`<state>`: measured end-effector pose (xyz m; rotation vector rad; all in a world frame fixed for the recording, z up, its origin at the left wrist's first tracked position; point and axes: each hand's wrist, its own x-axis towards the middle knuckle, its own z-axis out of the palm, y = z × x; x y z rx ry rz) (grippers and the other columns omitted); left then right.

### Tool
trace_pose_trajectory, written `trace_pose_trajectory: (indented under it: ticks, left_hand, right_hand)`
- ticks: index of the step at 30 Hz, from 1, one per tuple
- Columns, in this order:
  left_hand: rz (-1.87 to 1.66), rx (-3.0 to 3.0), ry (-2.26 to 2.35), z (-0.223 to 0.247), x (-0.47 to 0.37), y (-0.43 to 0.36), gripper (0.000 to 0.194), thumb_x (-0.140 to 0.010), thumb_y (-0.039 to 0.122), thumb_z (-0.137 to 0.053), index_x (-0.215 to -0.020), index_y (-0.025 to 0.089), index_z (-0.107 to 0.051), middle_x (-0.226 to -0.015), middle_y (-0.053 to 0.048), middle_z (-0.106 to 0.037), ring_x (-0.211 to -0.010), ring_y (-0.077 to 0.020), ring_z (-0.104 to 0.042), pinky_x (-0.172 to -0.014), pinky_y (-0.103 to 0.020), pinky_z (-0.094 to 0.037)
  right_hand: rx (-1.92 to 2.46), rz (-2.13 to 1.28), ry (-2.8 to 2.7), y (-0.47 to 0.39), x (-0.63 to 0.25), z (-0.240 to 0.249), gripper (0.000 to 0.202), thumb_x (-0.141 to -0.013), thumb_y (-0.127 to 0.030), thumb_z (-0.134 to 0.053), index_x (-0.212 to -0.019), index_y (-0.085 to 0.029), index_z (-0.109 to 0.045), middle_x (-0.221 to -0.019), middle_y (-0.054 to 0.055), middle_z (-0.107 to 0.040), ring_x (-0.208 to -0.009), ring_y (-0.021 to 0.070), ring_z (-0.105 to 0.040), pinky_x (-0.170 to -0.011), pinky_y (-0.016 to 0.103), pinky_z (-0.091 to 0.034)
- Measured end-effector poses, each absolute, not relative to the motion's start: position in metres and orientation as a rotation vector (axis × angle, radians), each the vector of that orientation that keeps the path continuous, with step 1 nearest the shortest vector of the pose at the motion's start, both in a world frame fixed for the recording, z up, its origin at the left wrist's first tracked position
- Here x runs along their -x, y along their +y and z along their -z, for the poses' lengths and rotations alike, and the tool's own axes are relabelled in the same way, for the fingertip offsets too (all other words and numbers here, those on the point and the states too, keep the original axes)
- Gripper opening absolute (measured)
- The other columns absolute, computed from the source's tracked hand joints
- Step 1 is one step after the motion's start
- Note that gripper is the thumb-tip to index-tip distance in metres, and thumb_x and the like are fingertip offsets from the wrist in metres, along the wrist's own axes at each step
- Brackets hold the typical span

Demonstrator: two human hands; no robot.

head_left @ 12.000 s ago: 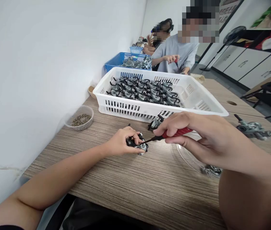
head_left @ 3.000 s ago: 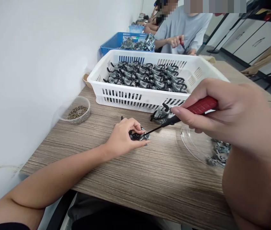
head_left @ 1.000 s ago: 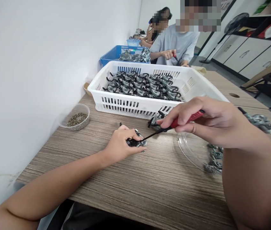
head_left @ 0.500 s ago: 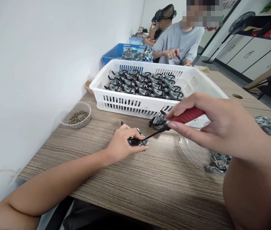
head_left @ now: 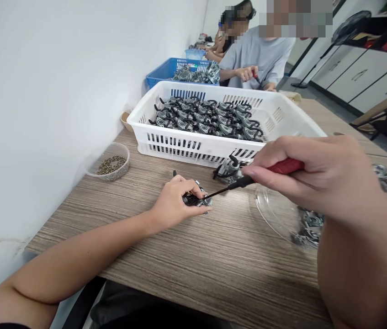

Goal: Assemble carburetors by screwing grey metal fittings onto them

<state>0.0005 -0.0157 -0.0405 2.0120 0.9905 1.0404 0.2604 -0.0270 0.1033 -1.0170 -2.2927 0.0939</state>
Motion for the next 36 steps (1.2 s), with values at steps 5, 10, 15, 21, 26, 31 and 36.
trace_pose_trajectory:
  ticks: [5,10,15,21,26,31,36]
  left_hand:
    - [-1.100,-2.025,0.913,0.050,-0.003,-0.016,0.027,-0.075,0.034,-0.100,-0.084,0.024,-0.076,-0.093,-0.003,-0.083,-0.097,-0.0253,-0.067,-0.096,-0.046,-0.062]
    - [-1.160,-1.966,0.893,0.054,-0.002,-0.012,0.029,-0.074,0.034,-0.101,-0.078,0.023,-0.074,-0.088,-0.003,-0.083,-0.093,-0.0244,-0.068,-0.103,-0.051,-0.062]
    - [-1.139,-1.914,0.906,0.050,-0.003,-0.012,0.029,-0.072,0.032,-0.102,-0.075,0.023,-0.074,-0.089,-0.003,-0.084,-0.094,-0.0244,-0.069,-0.110,-0.055,-0.060]
    - [-1.147,-1.891,0.876,0.049,-0.004,-0.012,0.027,-0.072,0.030,-0.102,-0.076,0.023,-0.076,-0.093,-0.004,-0.085,-0.096,-0.0237,-0.069,-0.116,-0.057,-0.057]
    - [-1.152,-1.890,0.880,0.048,-0.004,-0.012,0.027,-0.071,0.029,-0.102,-0.076,0.024,-0.076,-0.086,-0.003,-0.083,-0.094,-0.0235,-0.069,-0.115,-0.056,-0.059]
    - [-1.143,-1.890,0.899,0.049,-0.003,-0.012,0.029,-0.069,0.029,-0.103,-0.075,0.024,-0.075,-0.086,-0.003,-0.083,-0.093,-0.0240,-0.069,-0.114,-0.056,-0.059]
    - [-1.074,-1.914,0.972,0.044,-0.001,-0.012,0.030,-0.070,0.034,-0.103,-0.077,0.024,-0.076,-0.087,-0.003,-0.081,-0.098,-0.0265,-0.070,-0.104,-0.051,-0.060]
  right_hand:
    - [1.075,-0.070,-2.321,-0.030,-0.261,-0.104,0.027,-0.100,-0.056,-0.074,-0.090,-0.032,-0.067,-0.069,-0.002,-0.072,-0.055,0.0201,-0.064,-0.050,0.036,-0.046]
    - [0.947,-0.443,-2.487,-0.030,-0.277,-0.107,0.033,-0.098,-0.043,-0.076,-0.128,-0.035,-0.066,-0.134,0.008,-0.073,-0.109,0.0304,-0.076,-0.077,0.042,-0.067]
    - [0.918,-0.352,-2.427,-0.030,-0.274,-0.109,0.008,-0.103,-0.038,-0.069,-0.111,-0.035,-0.072,-0.108,0.005,-0.080,-0.091,0.0289,-0.078,-0.071,0.044,-0.064]
    - [0.965,-0.043,-2.390,-0.030,-0.263,-0.110,0.022,-0.100,-0.054,-0.075,-0.098,-0.032,-0.069,-0.076,-0.003,-0.078,-0.060,0.0210,-0.072,-0.053,0.037,-0.053]
    - [1.009,-0.029,-2.371,-0.029,-0.264,-0.106,0.023,-0.102,-0.051,-0.073,-0.095,-0.030,-0.065,-0.068,-0.005,-0.074,-0.055,0.0176,-0.069,-0.046,0.033,-0.046]
    - [0.970,-0.358,-2.452,-0.029,-0.276,-0.105,0.040,-0.102,-0.047,-0.070,-0.140,-0.036,-0.064,-0.136,0.007,-0.074,-0.111,0.0297,-0.077,-0.081,0.041,-0.069]
    - [0.911,-0.404,-2.472,-0.033,-0.275,-0.109,0.028,-0.107,-0.038,-0.064,-0.134,-0.038,-0.068,-0.126,0.004,-0.077,-0.107,0.0265,-0.078,-0.081,0.039,-0.068]
